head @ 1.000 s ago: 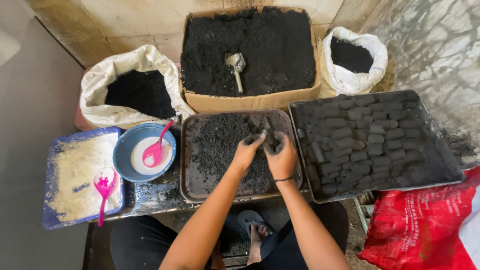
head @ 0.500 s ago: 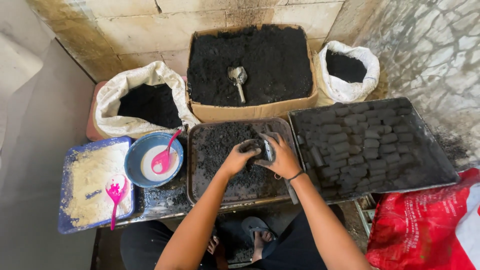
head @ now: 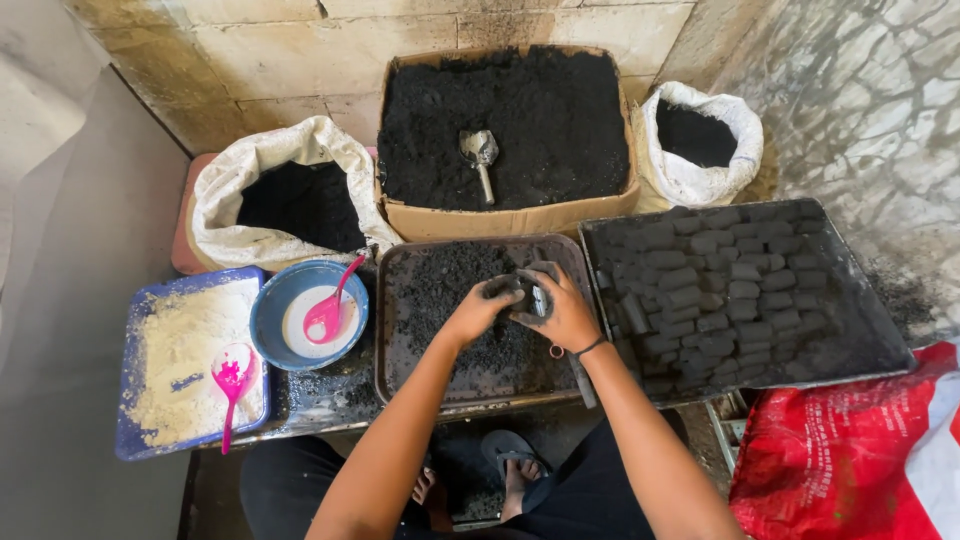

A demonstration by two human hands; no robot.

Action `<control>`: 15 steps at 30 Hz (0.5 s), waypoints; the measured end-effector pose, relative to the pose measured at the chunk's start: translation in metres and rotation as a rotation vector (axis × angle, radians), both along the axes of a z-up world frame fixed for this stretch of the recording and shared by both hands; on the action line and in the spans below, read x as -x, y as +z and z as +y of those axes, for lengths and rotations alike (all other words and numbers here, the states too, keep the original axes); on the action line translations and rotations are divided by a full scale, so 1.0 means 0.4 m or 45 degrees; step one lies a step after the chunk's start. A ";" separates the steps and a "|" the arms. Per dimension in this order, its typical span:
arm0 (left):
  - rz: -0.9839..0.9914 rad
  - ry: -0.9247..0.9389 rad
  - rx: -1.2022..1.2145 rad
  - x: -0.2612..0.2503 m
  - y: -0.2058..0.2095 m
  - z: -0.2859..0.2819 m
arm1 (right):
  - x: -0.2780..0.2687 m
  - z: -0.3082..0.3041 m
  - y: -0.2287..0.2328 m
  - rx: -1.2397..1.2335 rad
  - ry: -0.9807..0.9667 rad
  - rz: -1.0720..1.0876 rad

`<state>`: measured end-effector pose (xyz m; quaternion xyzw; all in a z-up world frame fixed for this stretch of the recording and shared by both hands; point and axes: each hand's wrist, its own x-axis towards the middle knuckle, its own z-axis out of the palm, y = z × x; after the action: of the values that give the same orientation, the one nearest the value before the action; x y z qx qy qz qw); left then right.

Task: The person uses a cylindrical metal mold and a hammer to compress a dark granular material into cylindrical briquettes. They repeatedly fill the mold, strike it to compact the contents, and eject the formed briquettes onto a tray.

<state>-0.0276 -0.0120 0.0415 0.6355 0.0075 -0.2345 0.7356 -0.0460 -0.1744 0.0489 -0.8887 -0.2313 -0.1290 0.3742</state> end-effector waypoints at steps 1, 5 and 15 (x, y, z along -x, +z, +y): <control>0.003 -0.003 0.000 -0.003 -0.007 -0.003 | -0.001 0.000 0.001 0.000 -0.003 0.003; 0.016 0.008 0.057 -0.011 -0.030 -0.012 | -0.004 -0.005 0.004 -0.076 0.002 0.029; 0.116 0.042 0.123 -0.010 -0.056 -0.029 | 0.002 -0.019 0.008 -0.088 -0.024 0.103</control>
<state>-0.0234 -0.0238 0.0192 0.5876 0.0401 -0.2509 0.7682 -0.0470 -0.1820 0.0521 -0.8819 -0.2032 -0.1043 0.4124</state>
